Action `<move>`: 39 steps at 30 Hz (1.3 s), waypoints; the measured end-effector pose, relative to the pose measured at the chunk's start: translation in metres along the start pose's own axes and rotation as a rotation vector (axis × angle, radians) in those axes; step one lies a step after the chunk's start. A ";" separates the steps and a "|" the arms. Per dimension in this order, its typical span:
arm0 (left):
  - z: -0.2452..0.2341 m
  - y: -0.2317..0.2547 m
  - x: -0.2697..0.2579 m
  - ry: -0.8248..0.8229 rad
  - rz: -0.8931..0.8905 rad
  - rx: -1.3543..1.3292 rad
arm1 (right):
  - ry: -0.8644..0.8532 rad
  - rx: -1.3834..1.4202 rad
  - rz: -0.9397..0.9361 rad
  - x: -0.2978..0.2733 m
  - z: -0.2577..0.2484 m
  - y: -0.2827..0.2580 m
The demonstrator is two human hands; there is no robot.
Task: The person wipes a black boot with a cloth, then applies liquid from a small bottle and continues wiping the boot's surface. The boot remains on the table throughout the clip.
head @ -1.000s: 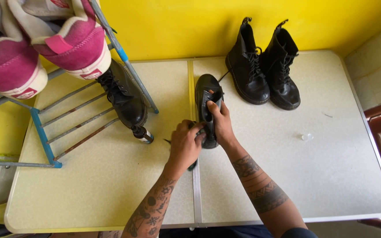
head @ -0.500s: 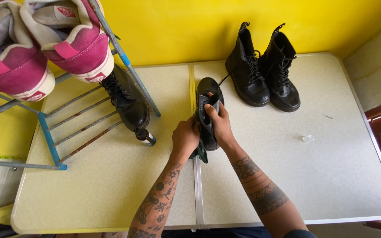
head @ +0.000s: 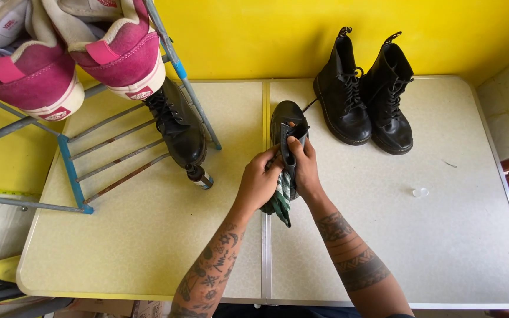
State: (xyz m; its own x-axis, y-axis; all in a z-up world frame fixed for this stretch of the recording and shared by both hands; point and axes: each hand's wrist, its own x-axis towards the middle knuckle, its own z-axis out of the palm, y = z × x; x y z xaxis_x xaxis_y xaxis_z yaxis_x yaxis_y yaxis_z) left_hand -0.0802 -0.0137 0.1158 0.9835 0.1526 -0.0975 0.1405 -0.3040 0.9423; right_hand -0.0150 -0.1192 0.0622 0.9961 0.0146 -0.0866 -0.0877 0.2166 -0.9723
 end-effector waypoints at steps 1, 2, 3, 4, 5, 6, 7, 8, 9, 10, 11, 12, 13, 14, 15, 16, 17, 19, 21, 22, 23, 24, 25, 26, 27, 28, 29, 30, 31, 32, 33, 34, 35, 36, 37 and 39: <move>0.001 -0.002 -0.001 -0.002 0.004 0.003 | 0.002 0.004 -0.003 0.000 0.000 0.001; 0.002 -0.003 -0.001 0.009 0.041 0.001 | 0.006 0.027 0.001 0.000 -0.001 0.003; 0.005 -0.005 -0.002 0.014 0.074 -0.003 | 0.015 0.049 0.010 -0.001 -0.003 0.005; 0.005 -0.016 0.000 0.007 0.073 0.000 | 0.021 0.051 0.012 -0.002 -0.001 0.003; 0.006 -0.028 0.001 -0.024 0.127 0.132 | 0.024 0.039 0.020 -0.004 0.001 0.001; 0.006 -0.040 0.002 -0.056 0.181 0.264 | 0.027 0.026 0.028 -0.005 0.003 -0.001; 0.004 -0.042 0.001 -0.059 0.175 0.264 | 0.028 0.026 0.033 -0.006 0.004 -0.002; 0.002 -0.043 0.000 -0.071 0.196 0.381 | 0.014 -0.002 0.012 -0.006 0.004 -0.003; 0.000 -0.045 -0.002 -0.084 0.217 0.500 | 0.000 -0.027 -0.009 -0.008 0.005 -0.003; 0.000 -0.044 -0.003 -0.087 0.213 0.501 | 0.002 -0.026 -0.004 -0.007 0.005 0.002; 0.001 -0.042 -0.003 -0.052 0.195 0.610 | -0.020 -0.039 -0.029 -0.005 0.004 0.006; 0.000 -0.039 -0.004 -0.015 0.177 0.719 | -0.041 -0.051 -0.055 -0.004 0.004 0.009; 0.003 -0.045 -0.002 -0.014 0.180 0.718 | -0.041 -0.052 -0.058 -0.006 0.004 0.006; 0.006 -0.051 0.000 0.036 0.172 0.748 | -0.048 -0.062 -0.051 -0.009 0.005 0.004; 0.009 -0.056 0.002 0.086 0.166 0.777 | -0.055 -0.071 -0.045 -0.010 0.006 0.001; 0.013 -0.079 0.015 0.088 0.170 0.777 | -0.054 -0.071 -0.050 -0.008 0.007 0.000; 0.019 -0.102 0.025 0.165 0.193 0.767 | -0.050 -0.046 -0.038 -0.008 0.006 0.000; 0.028 -0.132 0.037 0.250 0.213 0.751 | -0.054 -0.027 -0.028 -0.007 0.004 0.002; 0.035 -0.143 0.046 0.296 0.239 0.732 | -0.049 -0.044 -0.014 -0.002 0.000 0.003; 0.035 -0.139 0.048 0.308 0.246 0.726 | -0.055 -0.049 -0.027 0.000 0.002 0.000; 0.036 -0.139 0.042 0.320 0.227 0.684 | -0.061 -0.040 -0.022 -0.004 0.002 0.000; 0.038 -0.139 0.038 0.332 0.209 0.643 | -0.068 -0.031 -0.018 -0.007 0.002 0.001; 0.037 -0.126 0.033 0.329 0.211 0.641 | -0.064 -0.033 -0.019 -0.006 0.001 0.002; 0.036 -0.114 0.028 0.337 0.148 0.521 | -0.069 -0.031 -0.022 -0.005 0.001 0.003; 0.034 -0.102 0.023 0.340 0.086 0.402 | -0.072 -0.029 -0.025 -0.004 -0.001 0.004; 0.033 -0.093 0.021 0.334 0.089 0.400 | -0.065 -0.030 -0.027 -0.003 -0.001 0.007; 0.032 -0.084 0.018 0.275 0.042 0.306 | -0.052 -0.039 -0.027 -0.002 -0.001 0.010; 0.029 -0.076 0.014 0.217 -0.006 0.211 | -0.039 -0.048 -0.028 -0.001 -0.001 0.013; 0.033 -0.078 0.013 0.223 -0.009 0.208 | -0.046 -0.051 -0.027 0.003 -0.004 0.016; 0.036 -0.080 0.011 0.178 0.010 0.229 | -0.044 -0.059 -0.033 0.007 -0.006 0.021; 0.038 -0.082 0.009 0.141 0.027 0.250 | -0.050 -0.067 -0.038 0.011 -0.006 0.025; 0.033 -0.073 0.006 0.155 0.022 0.247 | -0.065 -0.070 -0.037 0.009 -0.005 0.024; 0.028 -0.064 0.005 0.129 0.030 0.152 | -0.052 -0.057 -0.034 0.007 -0.003 0.022; 0.022 -0.054 0.003 0.102 0.039 0.058 | -0.039 -0.043 -0.031 0.006 -0.001 0.021; 0.022 -0.053 0.004 0.112 0.038 0.056 | -0.048 -0.045 -0.032 0.006 -0.003 0.021; 0.023 -0.049 0.007 0.087 0.044 -0.050 | -0.001 0.014 0.031 0.009 -0.008 0.020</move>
State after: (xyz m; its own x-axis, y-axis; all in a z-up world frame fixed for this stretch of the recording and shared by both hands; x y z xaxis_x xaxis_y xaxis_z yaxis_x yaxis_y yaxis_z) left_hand -0.0775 -0.0191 0.0620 0.9746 0.2221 -0.0295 0.0895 -0.2653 0.9600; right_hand -0.0079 -0.1222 0.0400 0.9929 0.0226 -0.1168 -0.1188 0.2296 -0.9660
